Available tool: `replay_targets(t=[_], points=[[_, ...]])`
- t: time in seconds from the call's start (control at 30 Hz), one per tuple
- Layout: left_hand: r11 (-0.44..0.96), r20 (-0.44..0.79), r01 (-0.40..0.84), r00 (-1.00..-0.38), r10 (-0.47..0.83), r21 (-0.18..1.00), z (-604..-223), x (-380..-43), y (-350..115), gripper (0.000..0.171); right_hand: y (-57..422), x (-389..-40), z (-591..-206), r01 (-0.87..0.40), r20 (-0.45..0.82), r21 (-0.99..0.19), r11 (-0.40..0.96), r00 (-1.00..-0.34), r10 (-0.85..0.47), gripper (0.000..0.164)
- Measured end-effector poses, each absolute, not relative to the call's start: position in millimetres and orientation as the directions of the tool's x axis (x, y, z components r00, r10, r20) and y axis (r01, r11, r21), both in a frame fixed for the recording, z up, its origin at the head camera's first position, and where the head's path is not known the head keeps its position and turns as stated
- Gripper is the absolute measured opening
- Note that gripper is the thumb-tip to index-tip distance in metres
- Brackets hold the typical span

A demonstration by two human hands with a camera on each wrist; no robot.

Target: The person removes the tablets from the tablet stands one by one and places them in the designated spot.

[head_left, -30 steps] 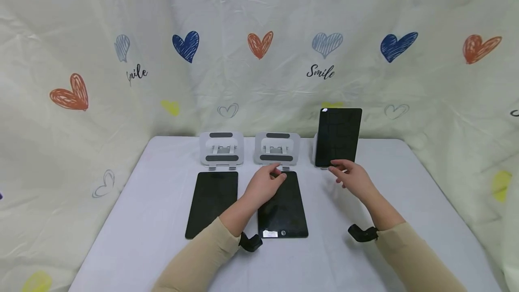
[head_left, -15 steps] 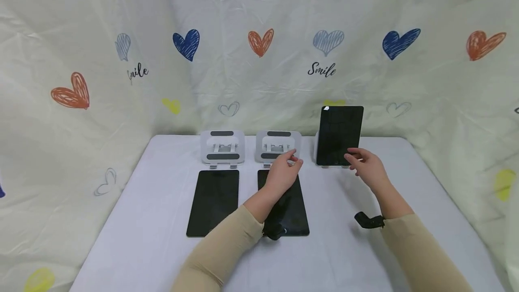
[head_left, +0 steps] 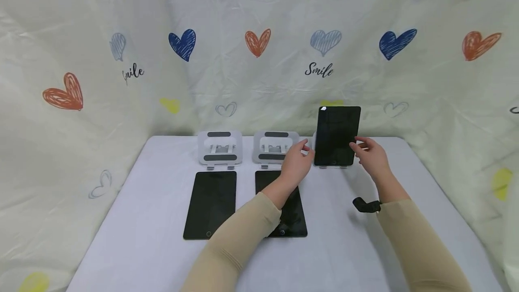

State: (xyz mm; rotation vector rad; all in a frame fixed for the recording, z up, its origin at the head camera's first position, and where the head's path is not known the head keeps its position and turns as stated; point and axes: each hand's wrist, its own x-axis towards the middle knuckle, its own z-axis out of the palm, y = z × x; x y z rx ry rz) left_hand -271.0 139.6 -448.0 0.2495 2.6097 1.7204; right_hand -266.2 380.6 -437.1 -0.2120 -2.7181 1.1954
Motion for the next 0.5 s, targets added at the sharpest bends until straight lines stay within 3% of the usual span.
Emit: replay_targets(t=[0.5], points=[[0.442, 0.074, 0.135, -0.985, 0.153, 0.887, -437.4, -304.0, 171.3, 0.050, 388.7, -293.3, -439.3, 0.083, 0.143, -0.670, 0.738, -0.960, 0.239, 0.066]])
